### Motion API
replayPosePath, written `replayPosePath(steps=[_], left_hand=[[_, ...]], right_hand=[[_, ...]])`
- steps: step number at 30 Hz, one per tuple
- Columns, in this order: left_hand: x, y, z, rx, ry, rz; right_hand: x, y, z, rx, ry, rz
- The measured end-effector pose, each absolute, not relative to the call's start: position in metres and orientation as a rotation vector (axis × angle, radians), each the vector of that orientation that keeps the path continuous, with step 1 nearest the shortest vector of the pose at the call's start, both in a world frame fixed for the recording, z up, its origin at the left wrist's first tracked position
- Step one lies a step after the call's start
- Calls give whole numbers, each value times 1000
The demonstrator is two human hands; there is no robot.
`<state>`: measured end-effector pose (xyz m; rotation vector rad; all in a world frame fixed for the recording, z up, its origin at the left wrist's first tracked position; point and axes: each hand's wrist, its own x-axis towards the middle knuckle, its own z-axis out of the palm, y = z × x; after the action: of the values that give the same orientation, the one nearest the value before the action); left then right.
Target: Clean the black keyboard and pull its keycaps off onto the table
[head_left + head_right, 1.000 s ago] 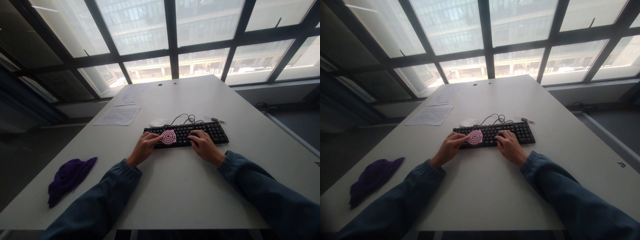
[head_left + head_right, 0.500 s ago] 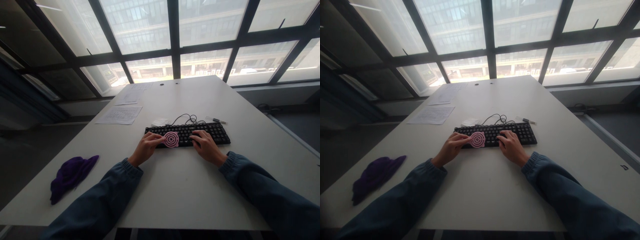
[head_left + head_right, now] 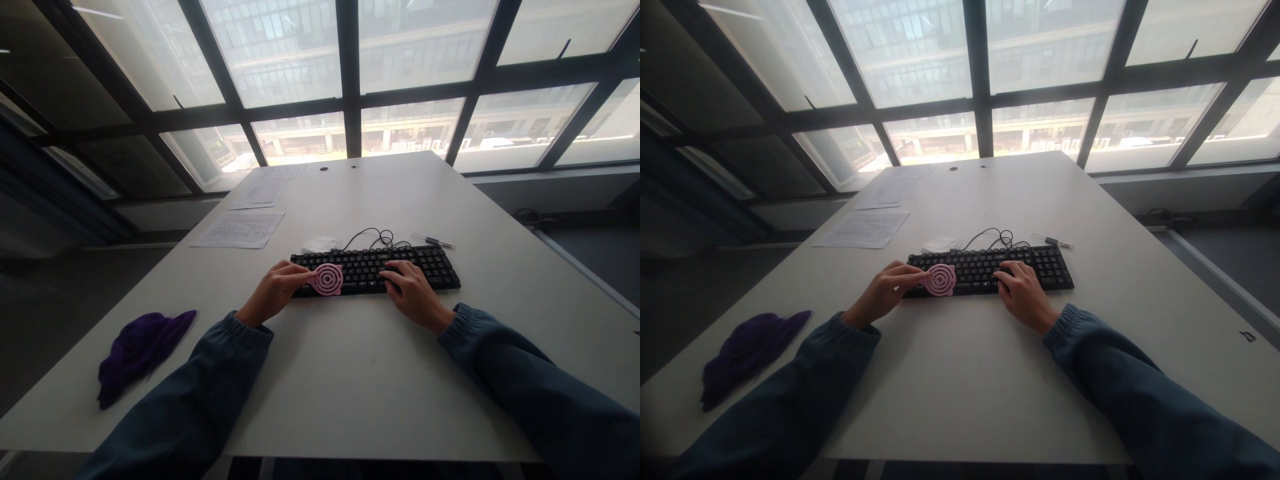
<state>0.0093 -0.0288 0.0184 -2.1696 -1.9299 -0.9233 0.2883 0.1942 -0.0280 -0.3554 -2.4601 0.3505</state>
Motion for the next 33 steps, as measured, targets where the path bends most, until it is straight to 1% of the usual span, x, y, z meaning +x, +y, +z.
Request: replayPosePath(steps=[6,11,17,33], left_hand=[[24,-22,4,-2102,-1982,-1021],[38,-14,-4,-2055,-2002,-1031],[27,-16,-4,-1954,-2026,-1025],[29,-20,3,-1956,-2042,-994]], right_hand=[[288,196,-30,-358,-2480,343],[288,195,-30,-355,-2475,348],[288,195,-32,-360,-2470,336],[288,194,-28,-365,-2471,343]])
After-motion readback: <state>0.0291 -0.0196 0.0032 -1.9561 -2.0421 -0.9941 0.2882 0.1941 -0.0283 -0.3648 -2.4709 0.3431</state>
